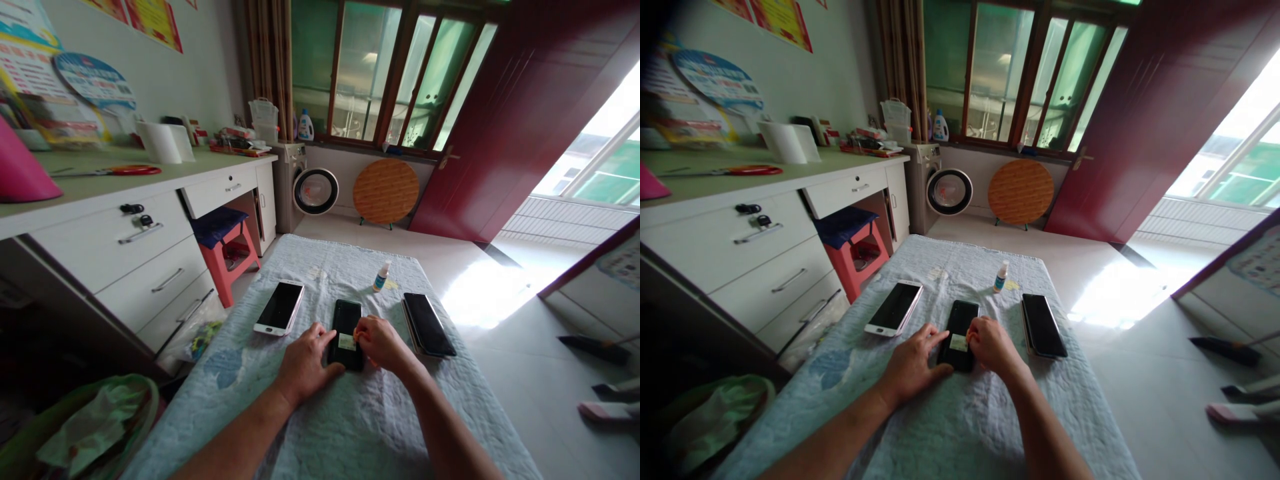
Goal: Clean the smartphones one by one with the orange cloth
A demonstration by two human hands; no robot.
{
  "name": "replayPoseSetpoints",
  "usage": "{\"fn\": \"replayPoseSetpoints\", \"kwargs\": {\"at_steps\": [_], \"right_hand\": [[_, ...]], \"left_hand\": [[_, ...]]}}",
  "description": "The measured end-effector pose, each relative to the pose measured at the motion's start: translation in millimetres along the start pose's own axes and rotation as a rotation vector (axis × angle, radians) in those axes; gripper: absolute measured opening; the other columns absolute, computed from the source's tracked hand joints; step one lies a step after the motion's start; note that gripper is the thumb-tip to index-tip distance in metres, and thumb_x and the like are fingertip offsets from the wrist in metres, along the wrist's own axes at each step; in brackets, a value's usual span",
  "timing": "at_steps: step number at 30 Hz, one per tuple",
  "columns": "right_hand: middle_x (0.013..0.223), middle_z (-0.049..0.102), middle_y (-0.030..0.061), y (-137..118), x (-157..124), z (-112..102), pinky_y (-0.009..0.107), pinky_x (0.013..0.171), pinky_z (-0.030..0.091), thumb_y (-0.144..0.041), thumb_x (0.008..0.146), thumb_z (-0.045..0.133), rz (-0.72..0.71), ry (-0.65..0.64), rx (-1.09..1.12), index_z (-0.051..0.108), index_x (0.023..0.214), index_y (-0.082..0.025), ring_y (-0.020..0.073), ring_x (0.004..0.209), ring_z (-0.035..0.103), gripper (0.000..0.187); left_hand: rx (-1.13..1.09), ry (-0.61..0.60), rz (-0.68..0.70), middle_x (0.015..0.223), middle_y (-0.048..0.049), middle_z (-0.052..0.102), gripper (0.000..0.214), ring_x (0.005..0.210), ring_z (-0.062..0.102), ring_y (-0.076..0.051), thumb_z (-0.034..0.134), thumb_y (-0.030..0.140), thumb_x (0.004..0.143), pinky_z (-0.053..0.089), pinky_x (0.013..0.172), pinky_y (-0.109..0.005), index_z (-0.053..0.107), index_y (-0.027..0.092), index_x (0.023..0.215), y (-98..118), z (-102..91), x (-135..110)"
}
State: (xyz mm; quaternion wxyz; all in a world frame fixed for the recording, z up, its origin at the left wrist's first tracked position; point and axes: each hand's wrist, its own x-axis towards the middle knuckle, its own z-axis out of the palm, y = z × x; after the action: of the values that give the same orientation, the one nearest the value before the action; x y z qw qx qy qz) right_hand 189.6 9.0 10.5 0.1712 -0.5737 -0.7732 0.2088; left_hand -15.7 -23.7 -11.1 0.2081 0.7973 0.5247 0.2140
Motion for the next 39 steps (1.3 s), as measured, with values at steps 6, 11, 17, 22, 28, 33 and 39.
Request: {"fn": "replayPoseSetpoints", "kwargs": {"at_steps": [6,11,17,22,28,33,39], "right_hand": [[0.080,0.064,0.0048,-1.9,-0.3,-2.4,0.025,0.068,0.037,-0.004,0.074,0.053,-0.003,-0.012,0.011,0.066,0.075,-0.016,0.0148,0.074,0.055,0.018],[0.080,0.065,0.0046,-0.5,0.6,-0.9,0.025,0.068,0.037,-0.005,0.074,0.053,0.002,-0.007,0.010,0.066,0.076,-0.016,0.0148,0.074,0.055,0.017],[0.079,0.065,0.0047,-0.1,0.8,-0.3,0.025,0.068,0.037,-0.004,0.074,0.053,0.000,-0.003,0.023,0.066,0.075,-0.015,0.0144,0.074,0.055,0.017],[0.081,0.065,0.0046,-0.3,0.3,-0.5,0.024,0.069,0.037,-0.005,0.075,0.053,0.006,-0.010,0.019,0.066,0.076,-0.015,0.0141,0.075,0.055,0.016],[0.081,0.064,0.0050,-1.8,-0.6,-1.1,0.025,0.069,0.036,-0.005,0.076,0.054,0.005,-0.017,0.001,0.066,0.077,-0.015,0.0142,0.074,0.055,0.015],[0.081,0.063,0.0048,-1.8,-0.2,-1.1,0.025,0.069,0.036,-0.006,0.077,0.053,0.010,-0.028,-0.015,0.066,0.077,-0.015,0.0144,0.075,0.054,0.016],[0.081,0.063,0.0036,-1.7,-1.0,-0.3,0.024,0.069,0.035,-0.009,0.078,0.052,0.005,-0.027,-0.021,0.065,0.077,-0.016,0.0137,0.075,0.054,0.015]], "left_hand": [[-0.003,-0.002,0.006,0.111,-0.0050,0.058,0.055,0.098,0.063,-0.024,0.073,0.048,0.074,0.049,0.088,-0.033,0.061,0.024,0.122,0.8,-0.7,-0.8],[-0.007,-0.001,0.003,0.111,-0.0052,0.058,0.055,0.099,0.063,-0.024,0.072,0.048,0.075,0.049,0.087,-0.032,0.061,0.024,0.122,0.0,0.0,0.0],[-0.010,-0.008,0.003,0.112,-0.0057,0.058,0.057,0.099,0.062,-0.024,0.072,0.050,0.074,0.049,0.089,-0.033,0.061,0.023,0.123,-0.3,0.1,-0.1],[-0.018,-0.013,-0.011,0.113,-0.0057,0.058,0.058,0.100,0.062,-0.024,0.073,0.049,0.073,0.049,0.090,-0.032,0.061,0.023,0.124,0.7,-1.2,0.6],[-0.031,-0.009,-0.011,0.112,-0.0054,0.059,0.056,0.100,0.062,-0.025,0.073,0.048,0.073,0.049,0.089,-0.032,0.062,0.024,0.123,1.0,-1.6,0.9],[-0.020,-0.002,-0.014,0.112,-0.0050,0.059,0.057,0.099,0.063,-0.024,0.075,0.046,0.072,0.049,0.089,-0.032,0.062,0.024,0.123,0.8,-1.0,0.0],[-0.022,-0.006,-0.012,0.112,-0.0048,0.059,0.057,0.098,0.063,-0.024,0.074,0.047,0.072,0.049,0.088,-0.032,0.062,0.023,0.123,0.9,-1.6,0.5]]}}
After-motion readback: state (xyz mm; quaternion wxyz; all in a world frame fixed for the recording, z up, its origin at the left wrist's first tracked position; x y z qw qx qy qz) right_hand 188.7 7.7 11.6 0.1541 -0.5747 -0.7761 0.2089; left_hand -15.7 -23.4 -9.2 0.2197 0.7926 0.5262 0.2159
